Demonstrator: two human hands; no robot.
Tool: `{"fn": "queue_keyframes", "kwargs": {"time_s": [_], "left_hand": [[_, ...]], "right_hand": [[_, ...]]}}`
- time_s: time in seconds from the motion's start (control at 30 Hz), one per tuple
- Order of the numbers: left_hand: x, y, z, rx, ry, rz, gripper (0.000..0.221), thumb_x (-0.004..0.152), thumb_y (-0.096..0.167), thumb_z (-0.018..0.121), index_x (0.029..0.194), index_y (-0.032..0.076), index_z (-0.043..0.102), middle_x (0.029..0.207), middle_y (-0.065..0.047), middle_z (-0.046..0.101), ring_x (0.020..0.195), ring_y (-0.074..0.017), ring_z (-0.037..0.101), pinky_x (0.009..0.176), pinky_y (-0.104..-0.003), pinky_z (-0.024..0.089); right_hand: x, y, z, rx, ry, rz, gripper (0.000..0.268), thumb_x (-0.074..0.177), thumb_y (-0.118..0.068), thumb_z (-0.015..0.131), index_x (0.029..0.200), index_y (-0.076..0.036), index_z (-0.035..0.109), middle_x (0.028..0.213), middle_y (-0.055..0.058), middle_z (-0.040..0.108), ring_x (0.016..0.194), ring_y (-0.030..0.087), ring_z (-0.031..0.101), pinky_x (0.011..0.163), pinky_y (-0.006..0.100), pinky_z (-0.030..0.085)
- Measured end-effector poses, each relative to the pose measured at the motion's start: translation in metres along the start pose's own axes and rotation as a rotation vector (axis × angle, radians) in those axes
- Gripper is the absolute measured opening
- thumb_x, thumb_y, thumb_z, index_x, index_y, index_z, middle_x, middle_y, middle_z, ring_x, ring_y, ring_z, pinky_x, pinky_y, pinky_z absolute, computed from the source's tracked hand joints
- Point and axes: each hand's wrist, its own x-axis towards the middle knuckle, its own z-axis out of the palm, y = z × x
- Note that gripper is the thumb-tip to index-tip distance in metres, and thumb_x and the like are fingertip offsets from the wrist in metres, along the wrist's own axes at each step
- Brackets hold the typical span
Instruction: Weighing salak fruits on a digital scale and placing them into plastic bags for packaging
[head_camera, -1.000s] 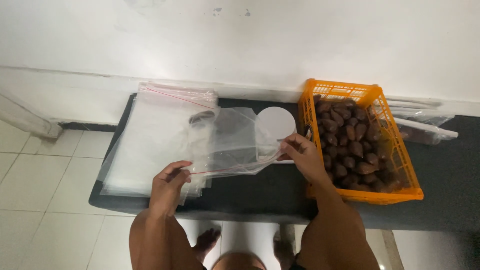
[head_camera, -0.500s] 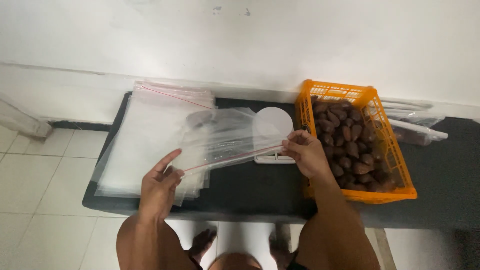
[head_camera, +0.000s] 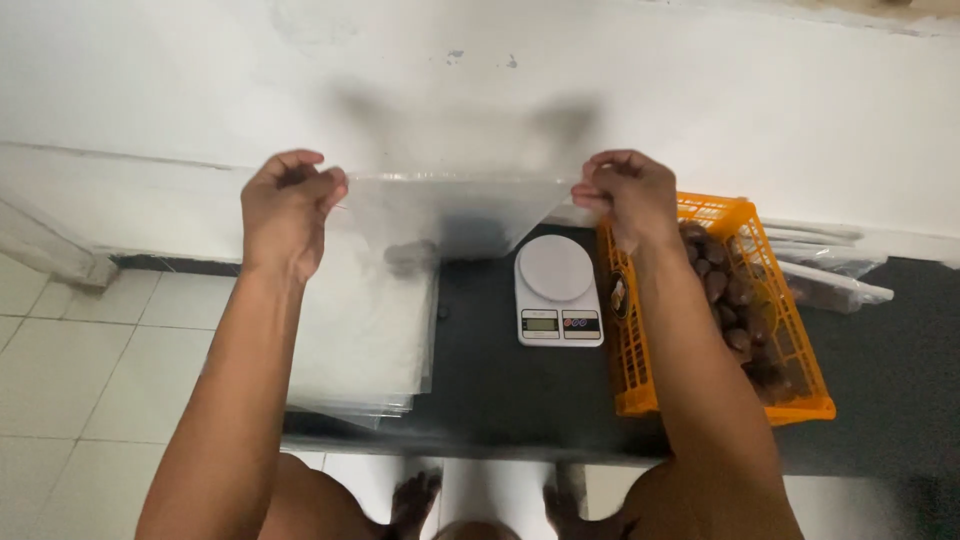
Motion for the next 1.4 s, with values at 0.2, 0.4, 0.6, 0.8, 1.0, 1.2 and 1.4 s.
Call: {"fn": "queue_keyframes", "kwargs": {"time_s": [0.2,0.4,0.6,0.8,1.0,1.2,1.4], "left_hand": [[0.015,0.048,0.031,0.039,-0.029,0.148,0.024,0.085,-0.009,0.073,0.102,0.006,0.071,0.088,-0.002,0.05,0.083,-0.0137,0.072,0.078,-0.024,0.076],[0.038,0.035,0.019,0.097,-0.042,0.14,0.033,0.081,-0.011,0.07,0.11,0.005,0.069,0.091,-0.003,0.051,0.084,-0.0136,0.07,0.081,-0.023,0.073],[0.049,0.052,0.011,0.142,-0.056,0.159,0.032,0.083,-0.01,0.066,0.113,0.002,0.067,0.095,-0.006,0.051,0.082,-0.0137,0.068,0.079,-0.024,0.069],[-0.023,0.075,-0.033,0.52,-0.162,0.238,0.033,0.085,-0.015,0.061,0.116,-0.005,0.067,0.086,-0.015,0.057,0.072,-0.0215,0.063,0.071,-0.032,0.056],[-0.092,-0.087,-0.175,0.802,-0.217,-0.388,0.033,0.088,-0.007,0.072,0.116,0.009,0.077,0.101,-0.007,0.073,0.072,-0.02,0.067,0.067,-0.032,0.058],[-0.114,-0.158,-0.21,1.729,-0.729,-0.494,0.038,0.095,0.043,0.067,0.13,0.028,0.062,0.122,-0.002,0.073,0.115,-0.0255,0.069,0.095,-0.041,0.056],[-0.062,-0.186,-0.097,1.646,-0.567,0.43,0.051,0.102,0.039,0.059,0.144,0.011,0.056,0.149,-0.018,0.054,0.141,-0.0348,0.049,0.119,-0.048,0.036]], "right_hand": [[0.015,-0.05,0.026,0.112,0.021,-0.088,0.016,0.089,0.002,0.068,0.103,0.005,0.074,0.087,0.02,0.069,0.079,0.03,0.081,0.08,0.04,0.076],[0.04,-0.025,0.036,-0.084,-0.144,-0.203,0.031,0.081,0.009,0.08,0.111,0.006,0.073,0.094,0.021,0.068,0.088,0.032,0.077,0.084,0.039,0.07],[0.058,-0.023,0.057,-0.128,-0.101,-0.267,0.009,0.097,0.0,0.067,0.099,0.005,0.074,0.08,0.022,0.07,0.077,0.027,0.078,0.076,0.035,0.072],[-0.023,-0.026,0.035,-0.395,-0.233,-0.402,0.019,0.096,0.007,0.066,0.088,-0.007,0.075,0.07,0.011,0.071,0.07,0.018,0.069,0.081,0.03,0.056],[-0.115,0.116,-0.026,-0.816,-0.814,0.238,0.017,0.097,-0.028,0.062,0.099,-0.017,0.075,0.109,0.002,0.073,0.102,0.015,0.069,0.093,0.032,0.054],[-0.136,0.198,-0.037,-0.831,-0.817,0.026,0.016,0.091,-0.028,0.074,0.097,-0.014,0.077,0.097,0.003,0.075,0.087,0.016,0.07,0.08,0.03,0.054],[-0.091,0.201,0.061,-0.93,-0.628,-0.418,0.051,0.097,-0.037,0.071,0.14,-0.012,0.06,0.144,0.019,0.051,0.138,0.044,0.045,0.114,0.058,0.035]]}}
